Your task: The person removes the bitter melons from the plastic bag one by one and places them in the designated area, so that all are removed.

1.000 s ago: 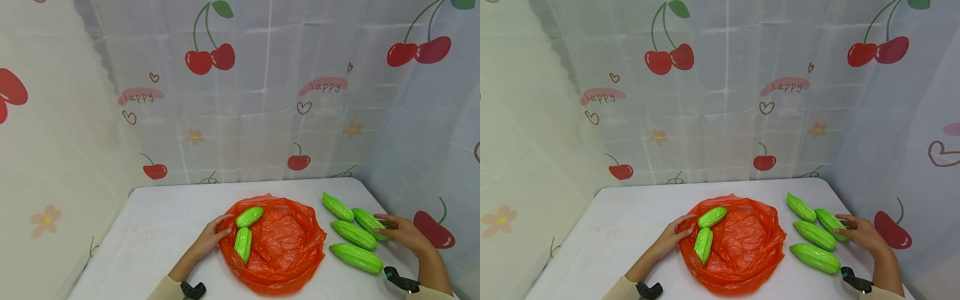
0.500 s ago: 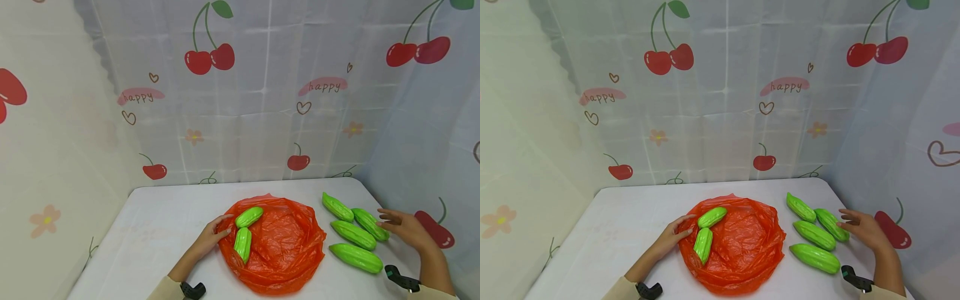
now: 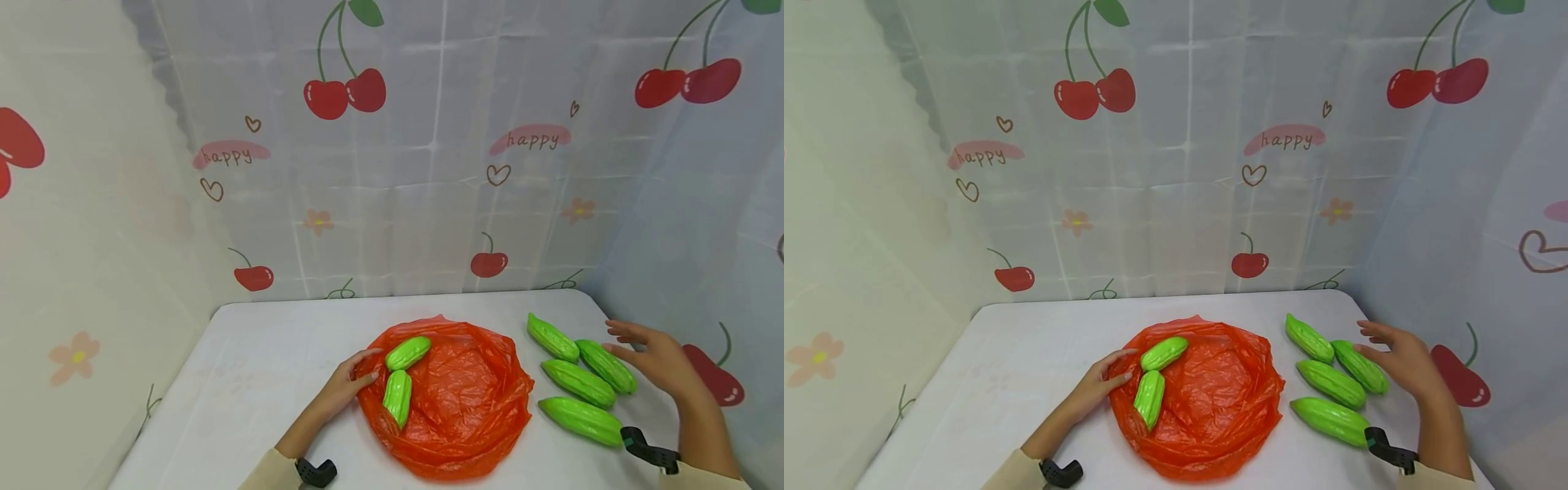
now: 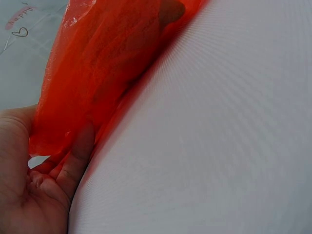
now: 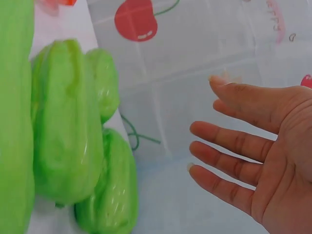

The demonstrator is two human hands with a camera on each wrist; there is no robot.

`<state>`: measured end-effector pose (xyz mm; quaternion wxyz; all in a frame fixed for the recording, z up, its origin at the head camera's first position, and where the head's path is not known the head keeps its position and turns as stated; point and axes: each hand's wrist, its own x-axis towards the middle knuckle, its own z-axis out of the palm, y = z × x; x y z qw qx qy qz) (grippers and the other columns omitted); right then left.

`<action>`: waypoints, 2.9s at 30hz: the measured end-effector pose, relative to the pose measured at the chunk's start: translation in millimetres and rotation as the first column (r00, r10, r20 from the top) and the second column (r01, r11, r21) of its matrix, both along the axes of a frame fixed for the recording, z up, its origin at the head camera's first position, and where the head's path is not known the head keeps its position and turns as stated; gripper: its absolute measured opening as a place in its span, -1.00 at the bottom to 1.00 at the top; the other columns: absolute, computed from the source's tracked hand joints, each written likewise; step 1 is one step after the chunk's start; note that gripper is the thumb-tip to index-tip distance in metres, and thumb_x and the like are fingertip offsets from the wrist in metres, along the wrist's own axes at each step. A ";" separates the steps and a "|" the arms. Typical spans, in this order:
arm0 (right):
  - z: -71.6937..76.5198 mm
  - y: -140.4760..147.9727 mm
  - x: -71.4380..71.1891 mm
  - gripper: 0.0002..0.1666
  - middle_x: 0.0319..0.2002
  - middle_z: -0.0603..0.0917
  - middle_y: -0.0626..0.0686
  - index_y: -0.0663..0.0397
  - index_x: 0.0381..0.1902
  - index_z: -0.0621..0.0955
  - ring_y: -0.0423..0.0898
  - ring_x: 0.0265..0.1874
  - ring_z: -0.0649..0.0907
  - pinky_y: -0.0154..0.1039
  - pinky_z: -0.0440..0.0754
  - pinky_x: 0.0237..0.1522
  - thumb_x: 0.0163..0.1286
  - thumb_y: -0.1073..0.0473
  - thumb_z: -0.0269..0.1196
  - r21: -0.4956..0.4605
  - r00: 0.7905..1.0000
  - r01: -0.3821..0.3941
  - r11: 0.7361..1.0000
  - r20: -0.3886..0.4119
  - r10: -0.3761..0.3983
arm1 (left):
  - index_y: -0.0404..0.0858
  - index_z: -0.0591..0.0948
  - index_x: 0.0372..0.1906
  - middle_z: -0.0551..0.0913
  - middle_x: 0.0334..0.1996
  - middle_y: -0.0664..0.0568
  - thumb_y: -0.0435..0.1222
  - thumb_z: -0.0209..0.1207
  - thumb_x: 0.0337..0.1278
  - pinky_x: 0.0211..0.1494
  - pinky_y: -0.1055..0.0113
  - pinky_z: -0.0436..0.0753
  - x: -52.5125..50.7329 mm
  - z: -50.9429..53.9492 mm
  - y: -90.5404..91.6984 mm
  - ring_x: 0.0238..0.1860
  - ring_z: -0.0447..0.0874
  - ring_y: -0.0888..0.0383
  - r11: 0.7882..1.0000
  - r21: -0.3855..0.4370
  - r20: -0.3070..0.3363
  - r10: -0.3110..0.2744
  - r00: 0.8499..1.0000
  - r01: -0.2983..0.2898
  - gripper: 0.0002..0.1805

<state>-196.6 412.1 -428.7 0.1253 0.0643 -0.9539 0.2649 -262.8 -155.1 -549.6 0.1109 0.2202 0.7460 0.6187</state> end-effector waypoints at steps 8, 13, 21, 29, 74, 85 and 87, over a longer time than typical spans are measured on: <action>12.3 -35.2 -4.6 -0.43 0.04 0.71 0.30 0.21 0.28 0.58 -0.75 -0.16 0.41 -0.71 0.44 -0.24 0.44 0.02 0.33 -0.125 0.995 -0.014 0.992 -0.102 0.001 | -0.10 0.42 0.45 0.40 0.43 -0.10 -0.21 0.18 0.45 0.14 0.31 0.65 1.0 -0.9 -1.5 0.27 0.50 0.03 1.000 0.015 0.005 -0.007 1.000 0.006 -0.47; 18.7 -60.4 -6.7 -0.50 0.03 0.72 0.28 0.15 0.25 0.62 -0.69 -0.15 0.49 -0.67 0.49 -0.21 0.46 0.03 0.31 -0.185 0.991 -0.035 0.982 -0.136 0.010 | -0.10 0.41 0.46 0.37 0.45 -0.08 -0.22 0.17 0.47 0.15 0.30 0.64 1.6 2.2 -1.5 0.29 0.48 0.01 1.000 0.011 0.007 -0.007 1.000 0.007 -0.47; 24.0 -112.4 -9.3 -0.55 0.05 0.74 0.10 -0.01 0.24 0.64 -0.53 -0.05 0.53 -0.49 0.55 -0.12 0.48 -0.03 0.27 -0.294 0.994 -0.100 0.951 -0.080 0.080 | -0.08 0.42 0.45 0.39 0.44 -0.07 -0.21 0.18 0.45 0.16 0.31 0.63 -0.6 6.4 -2.4 0.32 0.46 -0.05 1.000 -0.003 0.010 0.009 1.000 -0.009 -0.47; 14.5 -157.1 -11.7 -0.53 0.04 0.74 0.06 -0.04 0.24 0.63 -0.19 -0.05 0.68 -0.32 0.67 -0.11 0.45 -0.05 0.31 -0.377 0.979 -0.194 0.906 -0.019 0.202 | -0.11 0.42 0.45 0.39 0.44 -0.10 -0.23 0.19 0.44 0.13 0.34 0.64 0.0 5.5 -3.2 0.31 0.47 -0.07 1.000 0.005 0.014 0.012 1.000 -0.012 -0.46; -31.6 -288.0 -33.2 -0.45 0.17 0.68 -0.06 0.01 0.24 0.64 0.04 0.21 0.60 0.13 0.59 0.17 0.28 0.21 0.46 -0.247 0.780 -0.571 0.783 0.133 0.611 | -0.09 0.42 0.45 0.41 0.43 -0.07 -0.20 0.18 0.45 0.15 0.33 0.63 0.2 2.1 -0.8 0.32 0.47 -0.01 1.000 0.004 -0.003 0.011 1.000 -0.011 -0.47; -35.9 -300.8 -40.1 -0.34 0.25 0.60 -0.19 -0.12 0.30 0.61 -0.06 0.30 0.54 -0.01 0.55 0.26 0.23 0.22 0.49 -0.154 0.723 -0.640 0.753 0.212 0.657 | -0.08 0.43 0.44 0.42 0.41 -0.07 -0.19 0.17 0.46 0.11 0.33 0.65 0.1 1.3 -0.6 0.26 0.52 0.05 1.000 -0.001 -0.018 0.010 1.000 -0.010 -0.48; -37.3 -301.8 -40.6 -0.33 0.26 0.60 -0.18 -0.12 0.30 0.61 -0.06 0.30 0.53 -0.01 0.55 0.26 0.22 0.22 0.50 -0.137 0.719 -0.649 0.748 0.213 0.662 | -0.08 0.42 0.44 0.42 0.42 -0.07 -0.20 0.16 0.46 0.11 0.32 0.66 0.2 1.3 -0.3 0.27 0.52 0.03 1.000 0.002 -0.020 0.007 1.000 -0.007 -0.48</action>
